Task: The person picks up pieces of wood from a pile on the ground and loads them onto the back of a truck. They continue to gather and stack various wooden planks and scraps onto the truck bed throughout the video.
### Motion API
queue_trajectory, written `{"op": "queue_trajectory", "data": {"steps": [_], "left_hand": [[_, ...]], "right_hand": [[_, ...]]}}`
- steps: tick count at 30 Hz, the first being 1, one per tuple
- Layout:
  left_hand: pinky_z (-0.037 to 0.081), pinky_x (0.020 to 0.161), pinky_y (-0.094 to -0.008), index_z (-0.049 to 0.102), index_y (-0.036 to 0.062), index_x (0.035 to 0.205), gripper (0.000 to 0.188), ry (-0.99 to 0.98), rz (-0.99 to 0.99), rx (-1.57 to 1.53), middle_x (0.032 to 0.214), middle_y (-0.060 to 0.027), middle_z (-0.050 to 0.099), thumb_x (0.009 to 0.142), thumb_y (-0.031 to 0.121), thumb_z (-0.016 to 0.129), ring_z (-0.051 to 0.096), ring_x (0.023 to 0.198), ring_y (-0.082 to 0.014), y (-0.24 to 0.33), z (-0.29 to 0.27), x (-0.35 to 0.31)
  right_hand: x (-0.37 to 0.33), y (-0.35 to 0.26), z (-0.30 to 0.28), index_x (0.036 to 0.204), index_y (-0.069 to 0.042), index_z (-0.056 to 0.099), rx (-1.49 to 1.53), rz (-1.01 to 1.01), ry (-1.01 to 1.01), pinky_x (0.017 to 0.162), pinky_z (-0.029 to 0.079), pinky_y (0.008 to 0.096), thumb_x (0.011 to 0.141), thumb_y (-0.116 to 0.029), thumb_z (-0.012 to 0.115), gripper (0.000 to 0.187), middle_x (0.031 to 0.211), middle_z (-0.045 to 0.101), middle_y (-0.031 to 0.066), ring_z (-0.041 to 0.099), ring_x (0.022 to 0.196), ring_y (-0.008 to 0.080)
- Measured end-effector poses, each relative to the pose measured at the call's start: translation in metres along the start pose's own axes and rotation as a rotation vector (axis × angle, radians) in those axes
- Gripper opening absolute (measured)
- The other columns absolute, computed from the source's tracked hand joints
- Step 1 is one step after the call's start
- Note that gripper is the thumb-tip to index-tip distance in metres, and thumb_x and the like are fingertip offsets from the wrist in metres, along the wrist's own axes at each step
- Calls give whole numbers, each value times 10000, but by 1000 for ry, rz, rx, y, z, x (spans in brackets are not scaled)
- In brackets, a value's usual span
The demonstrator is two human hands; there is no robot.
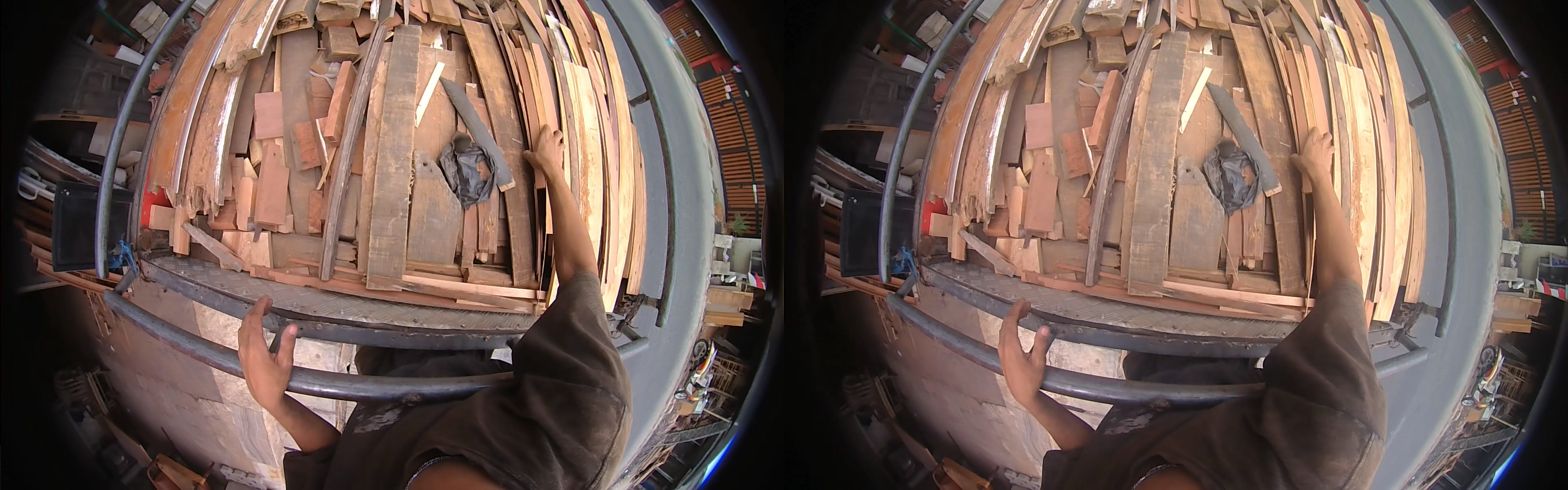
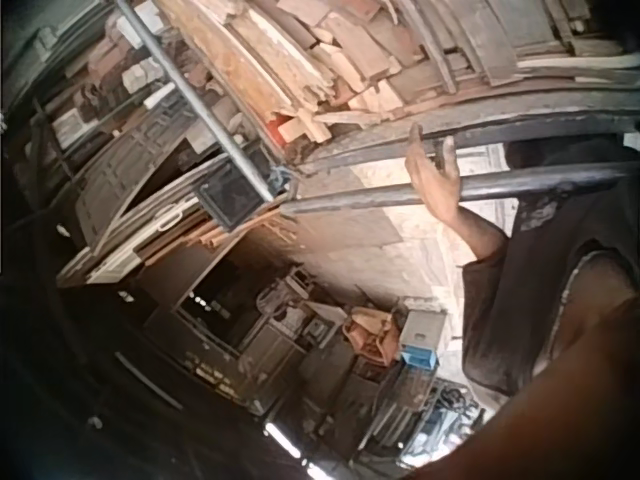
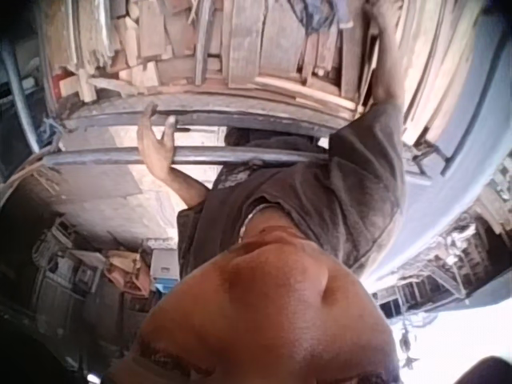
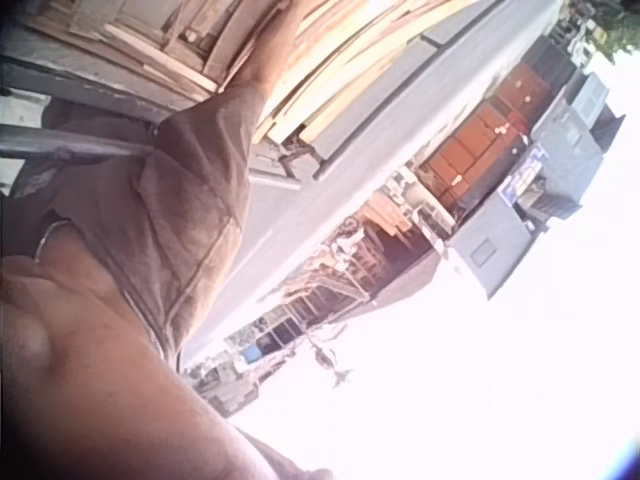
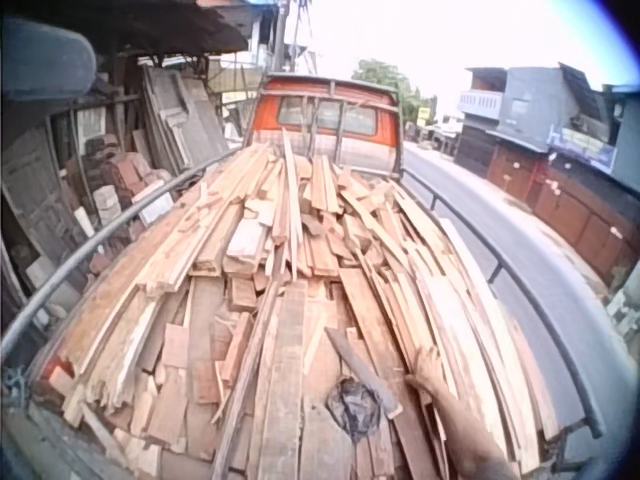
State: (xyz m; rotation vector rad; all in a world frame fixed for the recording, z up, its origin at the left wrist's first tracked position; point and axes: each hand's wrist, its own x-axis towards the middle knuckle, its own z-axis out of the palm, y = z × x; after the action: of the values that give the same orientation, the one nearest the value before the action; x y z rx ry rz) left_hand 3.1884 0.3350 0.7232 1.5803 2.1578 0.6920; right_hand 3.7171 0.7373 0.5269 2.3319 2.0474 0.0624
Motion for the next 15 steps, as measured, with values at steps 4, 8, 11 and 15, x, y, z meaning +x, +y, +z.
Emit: {"op": "queue_trajectory", "data": {"steps": [4, 8, 11, 15], "left_hand": [[449, 997, -471, 547, -43, 1324, 563, -12, 1, 1, 1218, -237, 641, 908, 301, 711, 604, 1122, -408, 2, 0, 3], [450, 1005, -465, 544, -37, 1335, 569, -19, -27, 11, 1233, -231, 637, 904, 292, 717, 599, 1143, -396, 2, 1, 3], [448, 1011, -461, 540, -37, 1338, 565, -15, -40, 31, 1235, -234, 634, 909, 287, 713, 595, 1156, -395, 2, 0, 1], [448, 1011, -461, 543, -39, 1330, 549, -18, -30, 22, 1230, -238, 634, 914, 279, 710, 595, 1153, -395, 5, -1, 3]], "right_hand": [[8, 13, 2, 1319, -15, 366, 62, -5, -58, 1002, 448, 566, 686, -238, 829, 816, 1302, 441, 357, 500, 1176, 534], [4, 27, 8, 1357, -72, 446, 193, -55, -32, 992, 482, 565, 764, -321, 821, 744, 1354, 432, 335, 494, 1193, 558], [2, -3, 1, 1245, 31, 529, 36, -13, 4, 964, 506, 551, 808, -261, 715, 558, 1326, 454, 342, 506, 1207, 506], [4, -11, -17, 1155, 114, 544, 228, 42, 132, 934, 524, 532, 783, -235, 699, 533, 1240, 539, 353, 590, 1103, 501]]}}
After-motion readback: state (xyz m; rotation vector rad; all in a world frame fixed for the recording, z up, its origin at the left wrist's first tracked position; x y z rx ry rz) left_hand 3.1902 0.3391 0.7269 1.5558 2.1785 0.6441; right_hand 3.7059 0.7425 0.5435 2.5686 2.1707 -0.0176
